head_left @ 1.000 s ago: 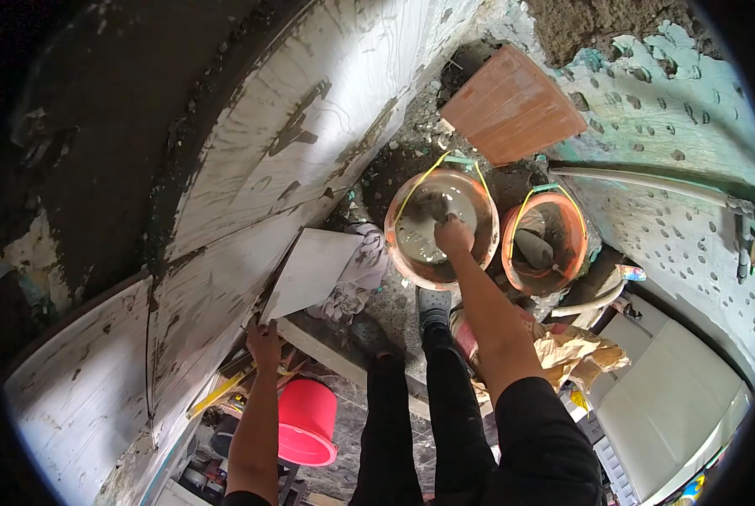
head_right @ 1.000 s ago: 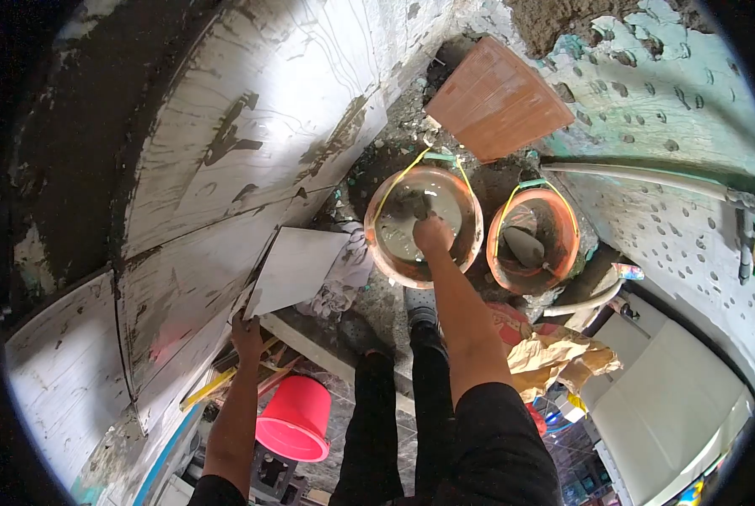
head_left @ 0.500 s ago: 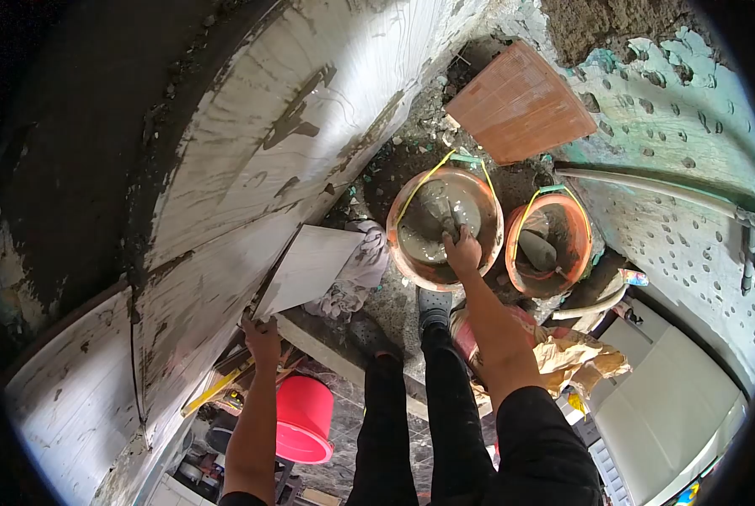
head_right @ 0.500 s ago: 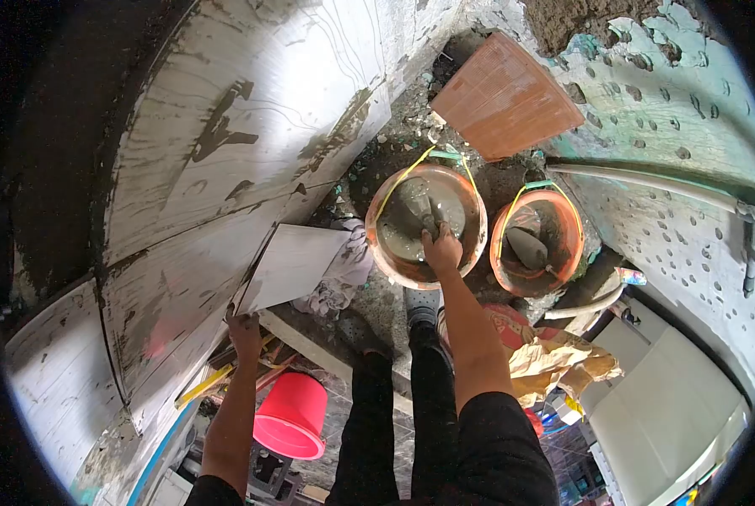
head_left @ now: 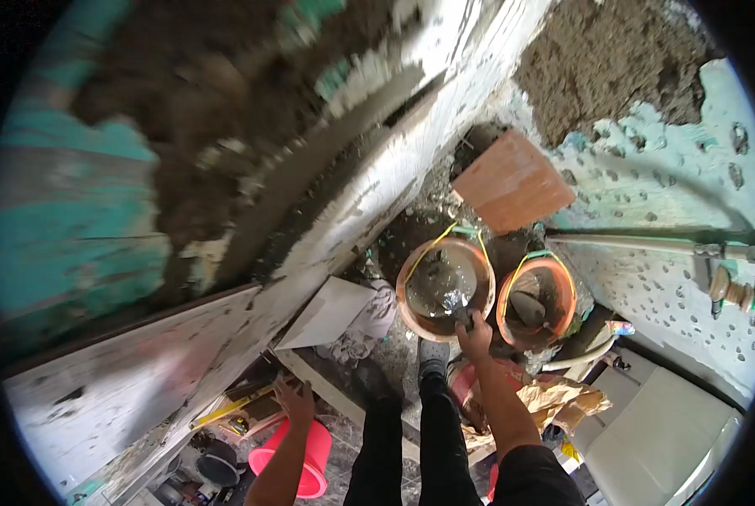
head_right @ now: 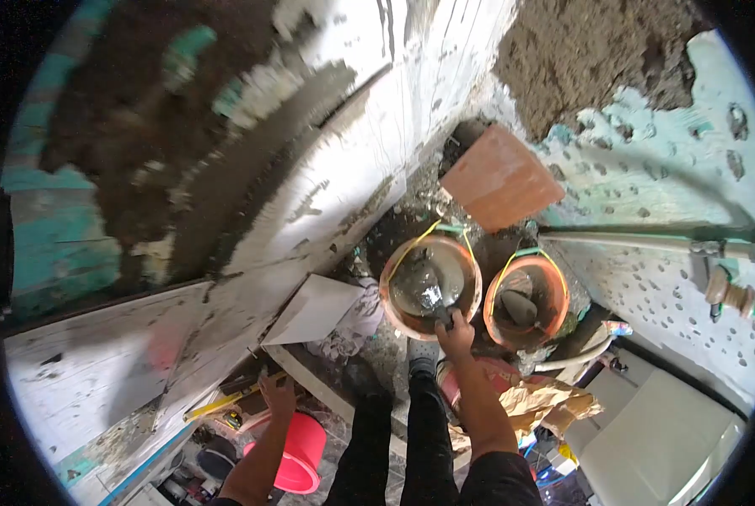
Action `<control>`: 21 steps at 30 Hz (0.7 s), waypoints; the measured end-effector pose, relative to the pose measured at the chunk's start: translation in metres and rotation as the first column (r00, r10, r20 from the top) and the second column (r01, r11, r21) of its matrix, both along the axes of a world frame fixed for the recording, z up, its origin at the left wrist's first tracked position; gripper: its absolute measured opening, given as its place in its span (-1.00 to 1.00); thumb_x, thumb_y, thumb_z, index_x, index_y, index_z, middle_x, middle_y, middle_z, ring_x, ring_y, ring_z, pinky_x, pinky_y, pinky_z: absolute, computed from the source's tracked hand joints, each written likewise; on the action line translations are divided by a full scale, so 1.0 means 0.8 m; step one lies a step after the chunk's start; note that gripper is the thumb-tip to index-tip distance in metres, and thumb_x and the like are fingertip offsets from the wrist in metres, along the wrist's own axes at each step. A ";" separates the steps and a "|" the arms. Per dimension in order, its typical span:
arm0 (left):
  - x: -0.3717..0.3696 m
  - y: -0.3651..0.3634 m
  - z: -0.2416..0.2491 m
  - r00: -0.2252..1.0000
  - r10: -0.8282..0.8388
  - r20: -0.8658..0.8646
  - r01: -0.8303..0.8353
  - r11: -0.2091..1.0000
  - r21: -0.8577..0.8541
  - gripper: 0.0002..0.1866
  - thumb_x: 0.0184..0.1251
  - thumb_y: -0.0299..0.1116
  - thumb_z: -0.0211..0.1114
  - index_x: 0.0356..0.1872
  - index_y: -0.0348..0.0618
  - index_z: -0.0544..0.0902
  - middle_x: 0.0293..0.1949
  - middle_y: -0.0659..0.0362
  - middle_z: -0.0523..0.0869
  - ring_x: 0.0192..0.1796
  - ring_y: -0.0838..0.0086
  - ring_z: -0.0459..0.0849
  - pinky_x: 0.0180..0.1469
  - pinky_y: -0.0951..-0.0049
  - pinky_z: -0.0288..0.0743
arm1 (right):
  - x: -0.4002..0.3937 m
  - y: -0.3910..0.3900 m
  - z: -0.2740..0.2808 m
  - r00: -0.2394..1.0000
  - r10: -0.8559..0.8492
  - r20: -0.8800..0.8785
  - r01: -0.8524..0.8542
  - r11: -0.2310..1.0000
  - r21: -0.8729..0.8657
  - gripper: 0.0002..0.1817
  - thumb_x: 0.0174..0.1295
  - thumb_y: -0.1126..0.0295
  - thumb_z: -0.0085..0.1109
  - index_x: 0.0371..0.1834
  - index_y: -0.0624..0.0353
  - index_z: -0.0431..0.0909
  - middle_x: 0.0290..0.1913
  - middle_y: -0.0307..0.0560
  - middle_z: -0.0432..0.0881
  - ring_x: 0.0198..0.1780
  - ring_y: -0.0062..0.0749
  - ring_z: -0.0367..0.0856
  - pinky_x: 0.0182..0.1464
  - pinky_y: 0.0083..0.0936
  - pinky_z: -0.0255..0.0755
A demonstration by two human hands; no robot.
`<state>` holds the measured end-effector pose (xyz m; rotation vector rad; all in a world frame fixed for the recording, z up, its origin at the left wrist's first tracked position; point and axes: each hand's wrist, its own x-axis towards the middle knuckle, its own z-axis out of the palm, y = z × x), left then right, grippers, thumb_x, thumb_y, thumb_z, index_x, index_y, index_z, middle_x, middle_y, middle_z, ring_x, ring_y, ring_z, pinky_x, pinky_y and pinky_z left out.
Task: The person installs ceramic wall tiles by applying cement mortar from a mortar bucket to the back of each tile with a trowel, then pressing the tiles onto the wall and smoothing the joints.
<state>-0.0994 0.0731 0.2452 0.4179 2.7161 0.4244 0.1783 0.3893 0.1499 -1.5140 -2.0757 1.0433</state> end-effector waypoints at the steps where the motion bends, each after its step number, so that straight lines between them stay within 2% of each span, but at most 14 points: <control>1: 0.010 -0.004 0.007 0.999 0.028 0.022 -0.028 1.000 -0.008 -0.22 0.03 -0.34 0.39 0.23 -0.47 0.19 0.17 -0.31 0.30 0.25 -0.16 0.24 0.27 0.06 0.15 | -0.004 0.002 0.029 1.000 0.012 -0.009 -0.012 1.000 -0.006 -0.67 -0.05 0.34 0.25 -0.23 0.22 0.44 -0.43 0.12 0.55 -0.37 0.07 0.58 -0.32 -0.25 0.44; 3: 0.030 -0.018 0.017 0.999 0.036 0.020 -0.036 0.999 -0.016 -0.23 0.01 -0.32 0.40 0.21 -0.46 0.21 0.15 -0.32 0.31 0.25 -0.19 0.24 0.27 0.03 0.15 | -0.013 0.007 0.091 0.999 0.036 -0.022 -0.036 0.999 -0.023 -0.65 -0.06 0.35 0.28 -0.20 0.24 0.45 -0.41 0.10 0.56 -0.38 0.03 0.58 -0.30 -0.31 0.45; 6: 0.056 -0.029 0.027 1.000 -0.004 -0.009 0.004 1.000 -0.003 -0.29 -0.02 -0.31 0.40 0.13 -0.43 0.28 0.10 -0.32 0.33 0.20 -0.21 0.27 0.24 -0.04 0.17 | -0.043 0.021 0.185 0.990 0.063 -0.129 -0.054 0.996 0.067 -0.62 -0.05 0.38 0.28 -0.16 0.27 0.45 -0.39 0.07 0.56 -0.39 -0.15 0.58 -0.29 -0.40 0.44; 7: 0.064 -0.028 0.039 1.000 -0.007 0.007 0.007 1.000 0.006 -0.33 -0.03 -0.32 0.40 0.09 -0.41 0.31 0.08 -0.32 0.34 0.17 -0.21 0.29 0.22 -0.05 0.18 | -0.056 0.025 0.223 0.980 0.030 -0.196 -0.037 0.999 -0.030 -0.66 -0.04 0.44 0.23 -0.16 0.29 0.45 -0.37 0.01 0.56 -0.40 -0.34 0.56 -0.29 -0.46 0.44; 10: 0.077 -0.035 0.062 0.995 -0.034 0.097 0.033 0.999 0.014 -0.49 -0.04 -0.33 0.39 -0.07 -0.37 0.43 -0.01 -0.25 0.41 0.11 -0.18 0.34 0.16 -0.04 0.24 | -0.102 0.041 0.320 0.926 -0.016 -0.376 0.012 1.000 -0.012 -0.71 -0.01 0.50 0.15 -0.16 0.29 0.45 -0.39 -0.10 0.55 -0.43 -0.51 0.50 -0.32 -0.53 0.42; 11: 0.080 -0.035 0.068 0.990 -0.045 0.134 0.044 0.999 0.012 -0.55 -0.05 -0.34 0.39 -0.14 -0.36 0.48 -0.04 -0.23 0.44 0.09 -0.16 0.35 0.13 -0.02 0.26 | -0.113 0.045 0.343 0.903 -0.062 -0.425 0.011 0.993 -0.121 -0.71 0.03 0.55 0.05 -0.12 0.28 0.43 -0.40 -0.19 0.52 -0.45 -0.61 0.44 -0.38 -0.62 0.37; 14: 0.088 -0.027 0.104 0.970 -0.212 0.120 0.211 0.977 0.017 -0.69 -0.03 -0.26 0.35 -0.35 -0.31 0.59 -0.17 -0.11 0.56 0.04 -0.04 0.43 0.06 0.07 0.32 | -0.153 0.059 0.392 0.784 -0.191 -0.591 0.069 0.973 -0.222 -0.71 0.07 0.59 -0.02 -0.08 0.26 0.39 -0.43 -0.24 0.45 -0.49 -0.68 0.40 -0.45 -0.69 0.32; 15: 0.089 -0.029 0.105 0.966 -0.211 0.151 0.214 0.977 -0.001 -0.70 -0.02 -0.23 0.34 -0.40 -0.29 0.60 -0.22 -0.07 0.58 0.00 -0.01 0.46 0.04 0.09 0.33 | -0.161 0.066 0.386 0.797 -0.120 -0.592 0.043 0.989 -0.142 -0.72 0.11 0.61 -0.04 -0.07 0.24 0.33 -0.45 -0.23 0.42 -0.54 -0.66 0.41 -0.53 -0.69 0.31; 18: 0.092 -0.036 0.110 0.957 -0.210 0.198 0.227 0.972 -0.065 -0.70 0.01 -0.15 0.29 -0.49 -0.23 0.63 -0.32 0.00 0.63 -0.08 0.06 0.52 -0.02 0.12 0.36 | -0.214 0.077 0.454 0.501 -0.383 -0.776 -0.012 0.894 -0.448 -0.74 0.14 0.61 -0.05 -0.09 0.22 0.28 -0.43 -0.21 0.42 -0.57 -0.60 0.45 -0.57 -0.64 0.32; 21: 0.098 -0.039 0.126 0.962 -0.201 0.187 0.226 0.967 -0.122 -0.68 0.03 -0.11 0.27 -0.46 -0.21 0.64 -0.34 -0.01 0.65 -0.13 0.08 0.55 -0.05 0.12 0.38 | -0.251 0.080 0.452 0.478 -0.465 -0.745 0.091 0.870 -0.484 -0.73 0.16 0.62 -0.01 -0.09 0.19 0.25 -0.38 -0.16 0.45 -0.53 -0.56 0.48 -0.52 -0.65 0.35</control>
